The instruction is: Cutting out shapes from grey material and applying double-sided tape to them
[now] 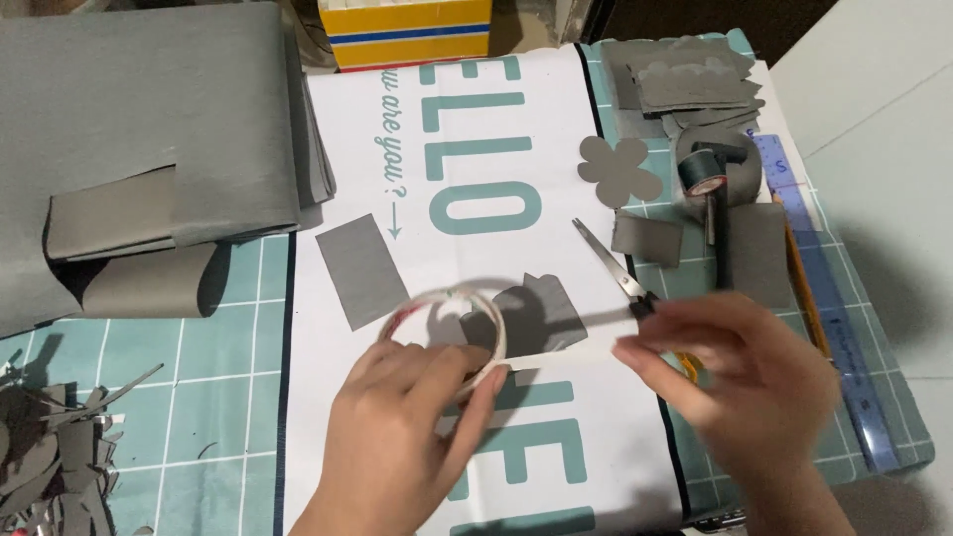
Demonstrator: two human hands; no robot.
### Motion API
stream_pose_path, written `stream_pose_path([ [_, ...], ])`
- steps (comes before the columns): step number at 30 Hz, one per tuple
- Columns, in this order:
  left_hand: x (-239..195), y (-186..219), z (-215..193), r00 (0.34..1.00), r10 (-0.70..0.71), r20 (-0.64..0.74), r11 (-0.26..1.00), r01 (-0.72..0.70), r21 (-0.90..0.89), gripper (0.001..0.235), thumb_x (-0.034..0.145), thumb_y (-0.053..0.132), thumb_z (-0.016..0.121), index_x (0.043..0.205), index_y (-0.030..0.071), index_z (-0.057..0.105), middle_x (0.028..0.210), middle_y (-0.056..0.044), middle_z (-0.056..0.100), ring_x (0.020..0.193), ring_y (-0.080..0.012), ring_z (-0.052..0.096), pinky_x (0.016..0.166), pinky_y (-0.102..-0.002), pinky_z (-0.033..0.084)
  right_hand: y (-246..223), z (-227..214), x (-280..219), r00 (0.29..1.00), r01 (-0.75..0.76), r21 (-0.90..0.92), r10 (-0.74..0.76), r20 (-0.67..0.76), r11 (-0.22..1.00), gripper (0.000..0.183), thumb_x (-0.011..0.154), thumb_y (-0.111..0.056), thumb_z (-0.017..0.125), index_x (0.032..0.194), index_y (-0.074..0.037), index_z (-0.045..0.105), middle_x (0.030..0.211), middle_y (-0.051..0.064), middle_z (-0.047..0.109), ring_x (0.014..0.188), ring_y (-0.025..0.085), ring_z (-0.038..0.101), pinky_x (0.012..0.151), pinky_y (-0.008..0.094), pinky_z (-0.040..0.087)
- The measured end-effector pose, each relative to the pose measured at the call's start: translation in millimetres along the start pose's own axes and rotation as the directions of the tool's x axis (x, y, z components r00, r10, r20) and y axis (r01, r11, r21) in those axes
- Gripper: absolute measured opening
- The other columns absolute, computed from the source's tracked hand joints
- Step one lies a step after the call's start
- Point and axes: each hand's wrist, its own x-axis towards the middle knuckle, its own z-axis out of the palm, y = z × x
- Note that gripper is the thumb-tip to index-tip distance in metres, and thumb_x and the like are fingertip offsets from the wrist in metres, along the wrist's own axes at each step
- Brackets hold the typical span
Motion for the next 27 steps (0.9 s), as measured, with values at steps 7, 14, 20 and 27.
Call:
stream_pose_path([
  [7,-5,-8,14,0.987,0.16,-0.03,0.98,-0.155,0.123,0.022,0.103,0.021,0.064,0.123,0.012,0.066,0.074,0.005,0.058,0.061,-0.0137,0.05,0.069,-0.031,0.037,-1,-13,-18,0.989,0.122,-0.099,-0.13,-0.069,0.988,0.029,0.068,0.003,0.092,0.084,0.003,0.068,0.079,0.01,0.073,0.071,0.014,0.074,0.07,0.023,0.06],
  [14,-7,-11,15,0.978,0.204,-0.05,0.978,-0.201,0.049,0.006,0.101,0.014,0.064,0.103,0.014,0.07,0.08,0.005,0.062,0.064,-0.014,0.052,0.075,-0.031,0.031,7,-24,-19,0.996,0.074,-0.443,-0.089,-0.013,0.894,0.027,0.076,-0.028,0.09,0.095,-0.016,0.075,0.097,-0.007,0.077,0.082,0.007,0.074,0.069,0.021,0.05],
  [20,-8,-18,15,0.994,0.009,-0.108,0.998,-0.015,-0.054,0.009,0.098,0.013,0.065,0.099,0.019,0.072,0.068,0.009,0.06,0.057,-0.0084,0.051,0.074,-0.028,0.028,49,-46,-5,0.962,-0.198,-0.54,0.267,0.052,0.818,0.013,0.09,-0.027,0.074,0.095,-0.016,0.077,0.095,-0.004,0.077,0.076,0.013,0.07,0.071,0.03,0.056],
  [27,-13,-21,20,0.985,-0.096,-0.146,0.992,0.083,-0.092,0.009,0.096,0.017,0.068,0.102,0.021,0.073,0.075,0.01,0.07,0.054,-0.0065,0.05,0.077,-0.027,0.029,74,-43,-5,0.82,-0.174,-0.777,0.525,0.226,0.605,0.041,0.084,-0.057,0.068,0.106,-0.024,0.078,0.119,-0.006,0.074,0.119,0.016,0.064,0.095,0.041,0.054],
])
